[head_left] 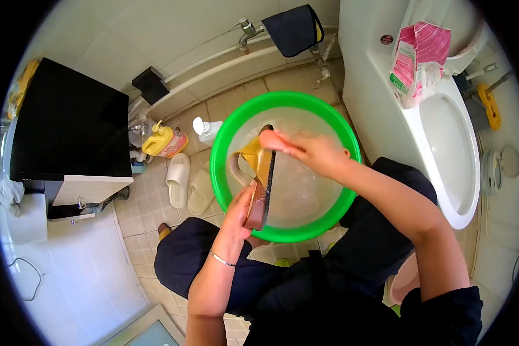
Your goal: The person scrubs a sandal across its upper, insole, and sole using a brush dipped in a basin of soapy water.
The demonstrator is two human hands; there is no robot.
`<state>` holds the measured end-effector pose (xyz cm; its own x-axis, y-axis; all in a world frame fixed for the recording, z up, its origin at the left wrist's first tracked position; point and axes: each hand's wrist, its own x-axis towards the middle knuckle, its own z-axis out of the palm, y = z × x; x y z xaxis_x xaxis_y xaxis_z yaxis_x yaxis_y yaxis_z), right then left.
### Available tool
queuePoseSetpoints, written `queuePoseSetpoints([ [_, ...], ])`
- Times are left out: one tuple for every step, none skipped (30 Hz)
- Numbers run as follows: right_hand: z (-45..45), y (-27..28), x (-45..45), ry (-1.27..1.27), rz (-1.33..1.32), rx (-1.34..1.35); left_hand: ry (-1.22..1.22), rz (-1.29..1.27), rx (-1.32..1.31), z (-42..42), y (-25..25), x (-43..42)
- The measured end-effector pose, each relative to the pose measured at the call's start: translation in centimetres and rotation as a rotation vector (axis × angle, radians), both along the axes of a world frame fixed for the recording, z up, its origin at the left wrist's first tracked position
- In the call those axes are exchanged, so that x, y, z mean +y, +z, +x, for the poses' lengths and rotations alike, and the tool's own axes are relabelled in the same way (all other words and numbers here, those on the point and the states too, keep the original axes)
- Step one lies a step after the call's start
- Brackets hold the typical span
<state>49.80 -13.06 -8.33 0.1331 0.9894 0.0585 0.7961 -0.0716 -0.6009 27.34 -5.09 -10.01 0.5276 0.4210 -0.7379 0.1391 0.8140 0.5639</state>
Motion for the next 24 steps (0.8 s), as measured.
queuePoseSetpoints([
  [0.6,0.1,0.5,-0.134,0.003,0.060,-0.007,0.020,0.010,0.1,0.3,-0.2],
  [-0.1,0.2,-0.1,-0.135,0.013,0.055,-0.015,0.044,0.018,0.2,0.5,0.0],
  [-1.6,0.7,-1.5,-0.005,0.009,0.048,-0.011,0.051,0.011,0.3,0.7,0.1],
  [-2.6,0.9,-2.4,0.124,0.000,0.045,-0.017,0.088,0.037,0.1,0.7,0.1],
  [-1.7,0.2,-1.5,0.122,-0.002,0.047,-0.027,0.121,0.065,0.0,0.6,-0.1],
  [-0.2,-1.2,0.0,0.004,0.032,0.097,-0.033,0.115,0.070,-0.1,0.6,-0.2],
  [0.4,-1.5,0.6,-0.116,0.063,0.147,-0.053,0.105,0.043,-0.3,0.8,-0.3],
  [0.0,-1.5,0.1,-0.120,0.063,0.145,-0.069,0.103,0.008,-0.2,1.0,-0.2],
  [-0.6,-0.6,-0.3,-0.083,-0.033,0.109,-0.072,0.111,0.003,-0.1,1.0,0.0],
  [-1.0,0.0,-0.4,-0.043,-0.128,0.073,-0.032,0.068,0.036,-0.2,1.0,0.2],
  [-1.1,-0.1,-0.4,-0.042,-0.126,0.072,0.008,0.020,0.074,-0.4,0.9,0.2],
  [-1.3,-0.5,-0.5,-0.009,-0.082,0.056,0.007,0.018,0.077,-0.7,0.5,0.2],
  [-1.3,-1.0,-0.6,0.023,-0.038,0.037,0.003,0.001,0.048,-1.1,-0.1,0.4],
  [0.0,-2.7,0.7,-0.054,-0.018,0.107,-0.001,-0.017,0.019,-1.3,-0.5,0.3],
  [0.0,-2.4,0.5,-0.056,-0.018,0.106,-0.002,-0.018,0.018,-1.3,-0.5,0.1],
  [-0.1,-2.1,0.3,-0.066,0.025,0.093,-0.048,0.011,0.036,-1.4,-0.4,0.1],
  [-0.1,-1.8,0.3,-0.077,0.075,0.078,-0.093,0.047,0.052,-1.4,-0.3,0.4],
  [-0.5,-0.7,0.0,-0.077,0.080,0.075,-0.093,0.052,0.050,-1.4,-0.1,0.5],
  [-1.3,0.6,-0.8,-0.006,-0.047,0.083,-0.067,0.027,0.032,-1.4,0.2,0.5],
  [-1.7,1.2,-1.2,0.062,-0.175,0.091,-0.043,0.001,0.015,-1.4,0.4,0.5],
  [-0.9,0.0,-0.4,0.055,-0.178,0.092,-0.051,-0.002,0.014,-1.3,0.4,0.6],
  [0.5,-2.4,0.9,-0.057,0.027,0.123,-0.079,-0.013,-0.006,-1.4,0.4,0.5],
  [1.0,-3.8,1.4,-0.171,0.230,0.154,-0.107,-0.024,-0.023,-1.7,0.4,0.3],
  [0.0,-3.0,0.5,-0.178,0.229,0.157,-0.114,-0.026,-0.018,-1.8,0.1,0.5],
])
